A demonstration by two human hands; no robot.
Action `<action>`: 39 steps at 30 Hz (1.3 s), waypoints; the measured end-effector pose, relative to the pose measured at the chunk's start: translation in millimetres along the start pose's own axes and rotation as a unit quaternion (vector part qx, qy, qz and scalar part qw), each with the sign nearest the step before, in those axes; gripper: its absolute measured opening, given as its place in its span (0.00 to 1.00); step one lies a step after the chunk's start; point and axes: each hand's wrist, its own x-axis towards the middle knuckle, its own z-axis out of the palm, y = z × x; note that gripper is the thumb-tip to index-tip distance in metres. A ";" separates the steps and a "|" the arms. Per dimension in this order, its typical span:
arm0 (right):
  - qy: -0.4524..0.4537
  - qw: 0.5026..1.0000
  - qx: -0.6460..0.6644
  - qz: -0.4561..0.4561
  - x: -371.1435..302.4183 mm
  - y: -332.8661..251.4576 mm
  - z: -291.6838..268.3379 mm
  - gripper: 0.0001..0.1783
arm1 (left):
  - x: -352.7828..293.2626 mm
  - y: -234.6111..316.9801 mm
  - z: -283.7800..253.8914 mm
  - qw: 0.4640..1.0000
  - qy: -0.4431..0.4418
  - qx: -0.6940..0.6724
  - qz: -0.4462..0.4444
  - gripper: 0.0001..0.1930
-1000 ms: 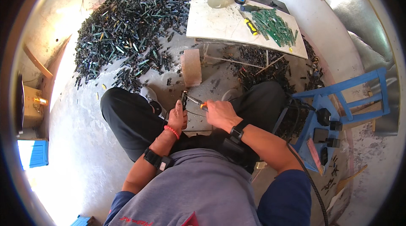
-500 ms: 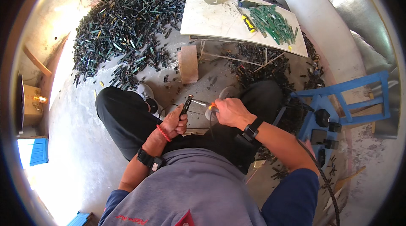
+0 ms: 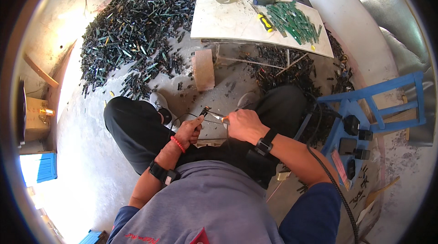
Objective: The person sits on the floor and uses pliers to pull components off of green circuit boards. The person holds the board in one hand and uses the pliers in the other to extract parts, dropping the debris onto a large pile on the floor.
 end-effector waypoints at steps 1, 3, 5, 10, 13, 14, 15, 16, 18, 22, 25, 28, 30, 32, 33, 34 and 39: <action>-0.012 1.000 -0.008 0.002 0.2 -0.7 -3.0 0.14 | 0.7 -1.6 -0.6 1.000 -0.002 0.012 0.001 0.24; -0.021 1.000 -0.013 0.002 -1.4 3.2 -2.8 0.13 | -0.2 -2.9 -0.2 0.999 -0.011 0.035 0.002 0.23; -0.030 0.999 -0.015 0.004 -4.7 7.5 -4.2 0.13 | -4.6 0.4 1.3 0.998 -0.027 0.059 0.001 0.23; -0.078 0.997 -0.004 0.009 -11.9 14.7 -17.4 0.12 | -16.6 8.8 6.0 0.994 -0.056 0.094 0.011 0.22; -0.072 0.997 -0.011 0.007 -15.0 15.8 -19.0 0.12 | -15.2 7.3 6.2 0.993 -0.056 0.104 0.024 0.21; -0.076 0.997 -0.015 0.010 -14.7 16.0 -19.2 0.12 | -13.2 6.1 6.0 0.992 -0.054 0.107 0.029 0.21; -0.080 0.997 -0.020 0.011 -12.6 15.3 -18.8 0.12 | -10.8 5.0 5.5 0.992 -0.039 0.119 0.031 0.21; -0.083 0.996 -0.024 0.013 -10.6 14.2 -18.6 0.11 | -7.4 3.8 5.3 0.991 -0.024 0.130 0.032 0.22; -0.095 0.995 -0.027 0.007 -7.7 8.9 -21.1 0.11 | 1.3 -2.5 5.3 0.970 0.025 0.230 0.078 0.23; -0.095 0.995 -0.031 -0.004 -4.5 -2.2 -22.9 0.11 | 11.2 -13.7 6.9 0.885 0.109 0.411 0.186 0.25; -0.090 0.995 -0.030 -0.010 -1.7 -2.4 -22.4 0.12 | 14.5 -20.1 5.2 0.883 0.117 0.403 0.211 0.23; -0.097 0.994 -0.038 -0.015 -0.7 5.8 -19.7 0.13 | 18.4 -28.6 1.6 0.891 0.065 0.387 0.230 0.21; -0.135 0.991 -0.003 -0.010 -1.3 9.7 -23.7 0.13 | 15.2 -27.8 3.1 0.935 0.008 0.310 0.174 0.19; -0.160 0.987 0.026 -0.012 -5.5 12.5 -28.8 0.13 | -0.8 -17.9 10.9 0.986 -0.055 0.152 0.045 0.18; -0.165 0.985 0.038 -0.017 -8.6 12.3 -31.9 0.13 | -5.4 -15.9 12.7 0.989 -0.066 0.127 0.034 0.18; -0.170 0.984 0.049 -0.023 -10.3 12.5 -33.6 0.13 | -9.2 -14.8 14.3 0.991 -0.078 0.102 0.023 0.18; -0.272 0.927 0.251 0.055 -8.9 22.6 -28.7 0.13 | -14.9 -11.7 19.2 0.993 -0.121 0.010 -0.009 0.19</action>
